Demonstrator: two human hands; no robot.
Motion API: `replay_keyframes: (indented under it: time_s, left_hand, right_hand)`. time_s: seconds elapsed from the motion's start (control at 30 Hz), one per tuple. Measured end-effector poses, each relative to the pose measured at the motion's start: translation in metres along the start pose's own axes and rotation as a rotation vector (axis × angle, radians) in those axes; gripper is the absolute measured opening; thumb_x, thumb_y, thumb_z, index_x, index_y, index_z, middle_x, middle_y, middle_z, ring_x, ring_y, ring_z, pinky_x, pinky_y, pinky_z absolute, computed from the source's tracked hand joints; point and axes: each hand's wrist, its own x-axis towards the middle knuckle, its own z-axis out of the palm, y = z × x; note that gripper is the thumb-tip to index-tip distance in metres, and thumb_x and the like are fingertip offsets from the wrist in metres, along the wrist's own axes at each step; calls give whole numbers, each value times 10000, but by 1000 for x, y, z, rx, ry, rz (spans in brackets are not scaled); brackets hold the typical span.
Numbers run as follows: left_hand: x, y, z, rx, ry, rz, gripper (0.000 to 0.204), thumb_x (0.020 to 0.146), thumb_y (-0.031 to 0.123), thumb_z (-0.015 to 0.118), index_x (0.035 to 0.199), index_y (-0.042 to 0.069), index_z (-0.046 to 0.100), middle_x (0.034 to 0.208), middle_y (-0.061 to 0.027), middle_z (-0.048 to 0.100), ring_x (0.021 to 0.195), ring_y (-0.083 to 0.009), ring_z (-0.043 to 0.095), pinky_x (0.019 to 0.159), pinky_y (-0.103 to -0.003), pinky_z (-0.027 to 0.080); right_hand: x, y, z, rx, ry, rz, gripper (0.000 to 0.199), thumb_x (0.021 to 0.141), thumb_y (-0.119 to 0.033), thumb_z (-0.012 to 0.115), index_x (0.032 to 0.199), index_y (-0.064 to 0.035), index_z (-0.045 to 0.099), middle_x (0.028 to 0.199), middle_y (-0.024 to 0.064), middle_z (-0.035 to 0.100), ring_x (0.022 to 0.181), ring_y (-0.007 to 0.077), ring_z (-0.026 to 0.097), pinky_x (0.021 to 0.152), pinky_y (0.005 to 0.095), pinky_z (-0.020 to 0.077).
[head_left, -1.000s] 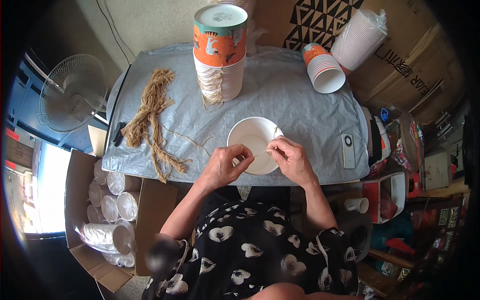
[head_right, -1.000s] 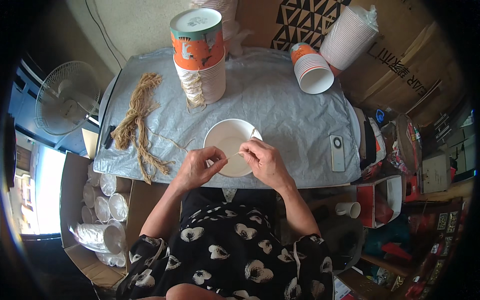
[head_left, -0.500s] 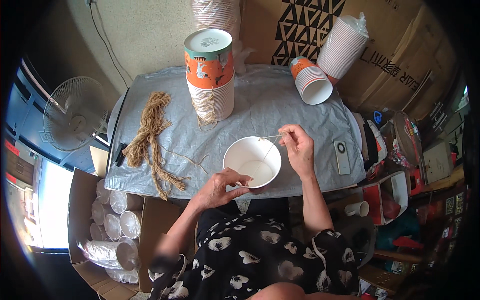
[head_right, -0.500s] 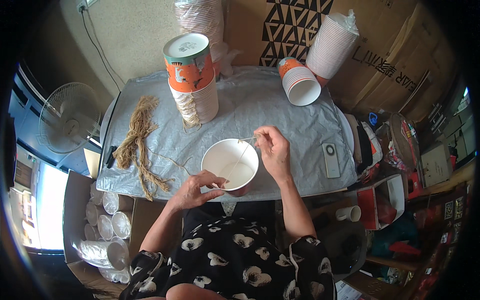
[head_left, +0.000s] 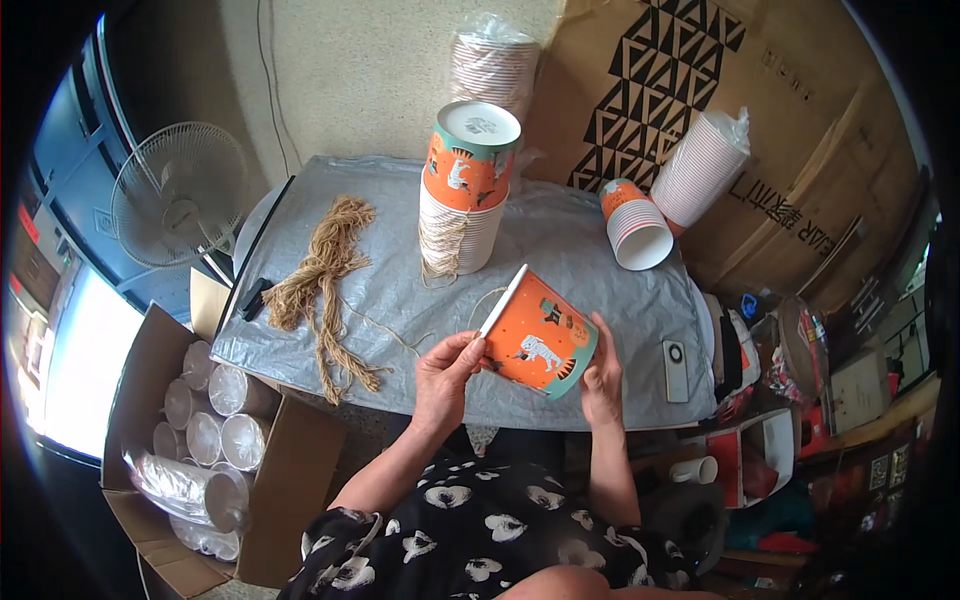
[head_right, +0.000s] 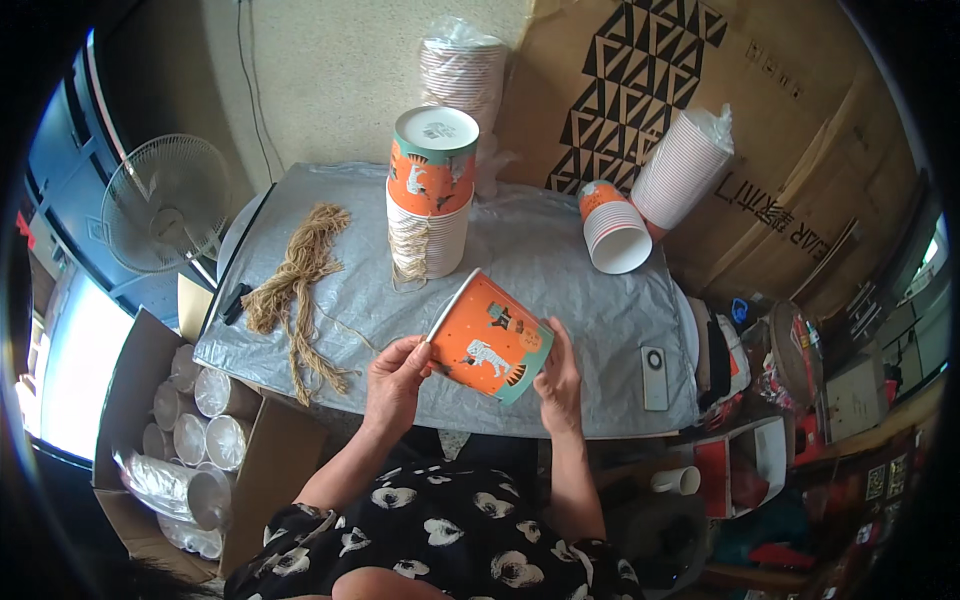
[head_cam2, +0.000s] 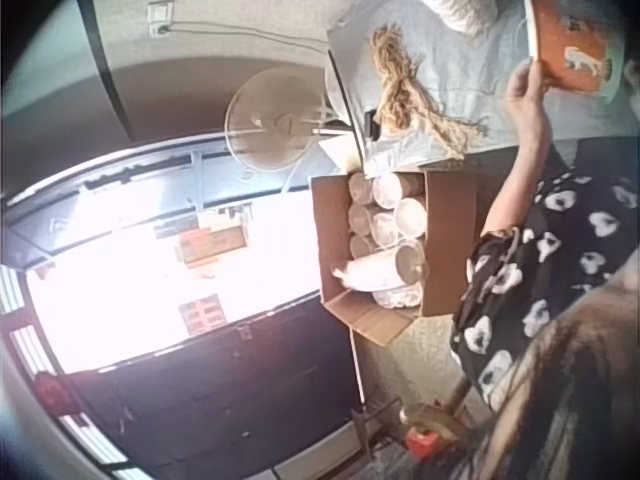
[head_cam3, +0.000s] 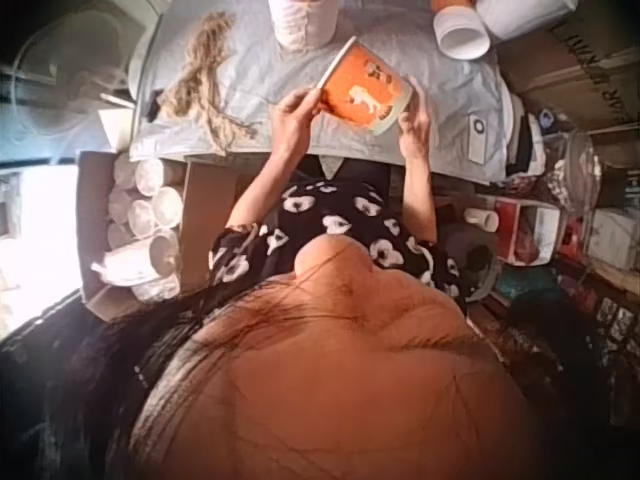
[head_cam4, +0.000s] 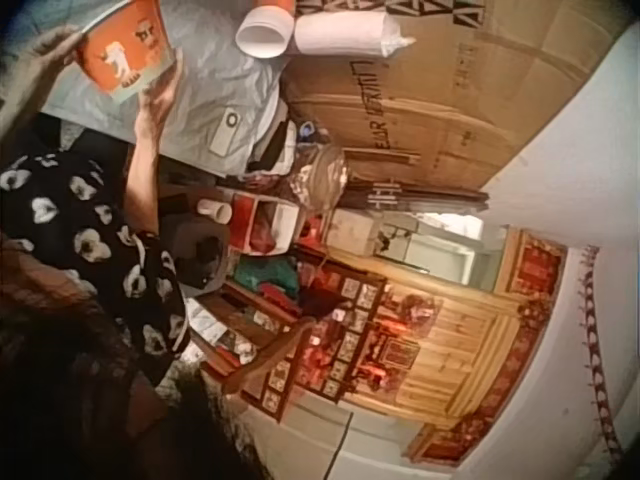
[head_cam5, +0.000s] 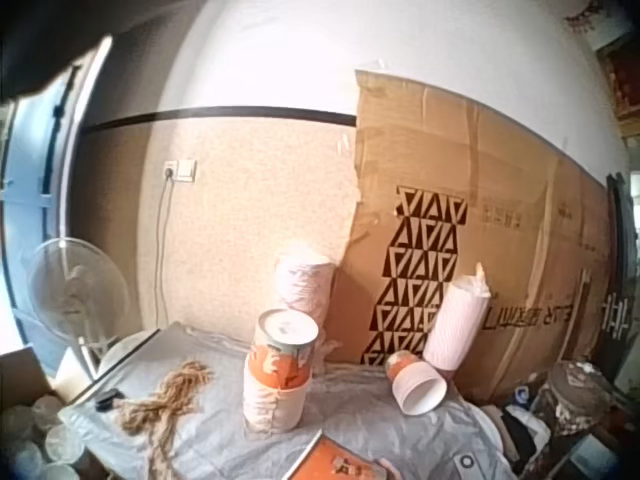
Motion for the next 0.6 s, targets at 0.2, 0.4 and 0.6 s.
replay_keyframes:
  time_s: [0.2, 0.4, 0.6]
  left_hand:
    - [-3, 0, 12, -134, 12, -4, 203, 986, 151, 707, 1141, 20, 719, 982, -16, 734, 833, -76, 624, 743, -224, 462]
    - [17, 24, 7, -216, -164, -218, 318, 976, 171, 715, 1265, 58, 648, 1126, -19, 726, 981, -105, 669, 809, -244, 509]
    - [125, 129, 28, -479, -353, 12, 598, 977, 156, 688, 1495, 5, 429, 1166, -58, 678, 1059, -103, 660, 845, -186, 563]
  right_hand:
    - [-7, -4, 21, 108, 44, -46, 1302, 675, -536, 929, 1612, -24, 184, 1558, 91, 385, 1452, 225, 371, 1201, 427, 310]
    - [18, -11, 6, -15, 130, -71, 1007, 743, -533, 859, 1484, -14, 416, 1445, 85, 506, 1344, 217, 502, 1105, 410, 427]
    - [109, -92, 21, -209, 34, -285, 1047, 736, -553, 805, 1521, 15, 408, 1227, 26, 567, 1045, 127, 558, 945, 299, 460]
